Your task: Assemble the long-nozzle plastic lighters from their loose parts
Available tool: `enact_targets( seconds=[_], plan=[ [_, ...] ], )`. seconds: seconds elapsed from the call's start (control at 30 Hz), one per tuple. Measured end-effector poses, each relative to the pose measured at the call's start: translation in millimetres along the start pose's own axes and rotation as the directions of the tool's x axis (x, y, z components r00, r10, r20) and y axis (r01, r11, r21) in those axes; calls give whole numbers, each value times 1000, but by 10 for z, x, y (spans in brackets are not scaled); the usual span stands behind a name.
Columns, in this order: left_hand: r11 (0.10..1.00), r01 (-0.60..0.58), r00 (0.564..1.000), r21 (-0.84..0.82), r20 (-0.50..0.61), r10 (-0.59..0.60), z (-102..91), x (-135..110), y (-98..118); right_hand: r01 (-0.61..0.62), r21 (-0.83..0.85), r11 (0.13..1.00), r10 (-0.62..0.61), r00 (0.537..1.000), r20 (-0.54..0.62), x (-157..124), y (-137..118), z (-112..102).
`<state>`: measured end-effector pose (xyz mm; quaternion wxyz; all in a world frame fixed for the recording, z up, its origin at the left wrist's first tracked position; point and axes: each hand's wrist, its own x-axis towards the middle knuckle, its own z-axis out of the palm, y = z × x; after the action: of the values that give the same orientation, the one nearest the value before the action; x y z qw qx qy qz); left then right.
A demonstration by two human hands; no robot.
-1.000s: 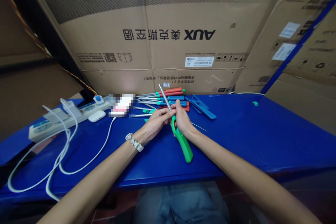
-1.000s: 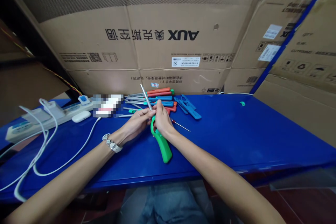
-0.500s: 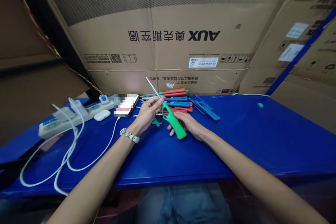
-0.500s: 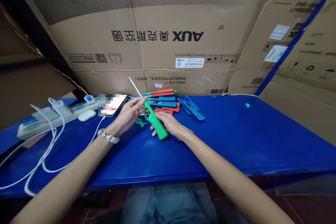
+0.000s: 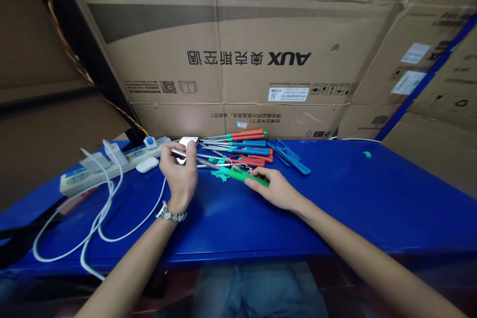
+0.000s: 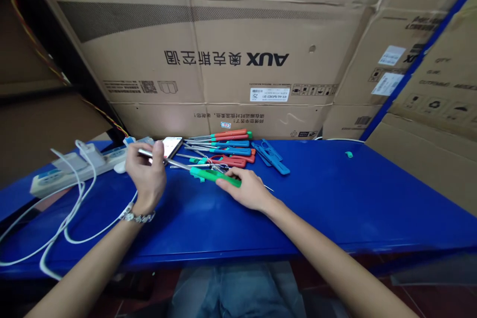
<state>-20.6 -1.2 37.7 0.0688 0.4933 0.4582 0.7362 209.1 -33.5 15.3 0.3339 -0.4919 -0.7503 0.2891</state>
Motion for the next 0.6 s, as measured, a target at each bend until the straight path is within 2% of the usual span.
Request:
enact_targets(
  seconds=[0.07, 0.13, 0.17, 0.2, 0.23, 0.27, 0.3, 0.33, 0.37, 0.4, 0.43, 0.5, 0.6],
  plan=[
    [984, -155, 980, 92, -109, 164, -64, -11, 74, 5, -107, 994, -6, 1000, -12, -33, -10, 1],
    [947, -254, 947, 194, -150, 285, -115, -15, 161, 6, -187, 982, -9, 1000, -15, -47, -24, 12],
    [920, -309, 933, 241, -112, 343, -133, -19, 204, 12, -220, 975, -15, 1000, -11, -46, -28, 23],
    [885, -388, 916, 258, 8, 400, -143, -28, 243, 23, -248, 969, -25, 1000, -4, -40, -28, 39],
    [850, -475, 876, 226, 212, 433, -145, -43, 275, 44, -272, 961, -42, 999, 11, -30, -24, 60],
    [825, -545, 773, 152, 471, 424, -138, -65, 296, 72, -292, 954, -67, 997, 28, -16, -16, 87],
    [818, -572, 608, 65, 703, 370, -121, -92, 305, 100, -311, 945, -90, 995, 46, -1, -6, 119],
    [829, -559, 413, -6, 865, 284, -97, -123, 297, 122, -330, 936, -107, 992, 62, 14, 7, 154],
    [849, -528, 252, -28, 949, 189, -69, -154, 274, 137, -348, 927, -118, 990, 75, 28, 19, 188],
    [869, -495, 175, -14, 978, 115, -42, -183, 237, 145, -357, 923, -124, 989, 82, 40, 30, 217],
    [886, -463, 157, 16, 985, 65, -18, -207, 189, 144, -354, 924, -122, 989, 83, 48, 39, 236],
    [902, -427, 154, 64, 988, 3, 10, -232, 79, 128, -291, 948, -112, 991, 72, 59, 51, 233],
    [901, -427, 137, 77, 990, -20, 10, -218, -42, 121, -58, 991, -122, 993, -11, 79, 78, 107]
  ],
)
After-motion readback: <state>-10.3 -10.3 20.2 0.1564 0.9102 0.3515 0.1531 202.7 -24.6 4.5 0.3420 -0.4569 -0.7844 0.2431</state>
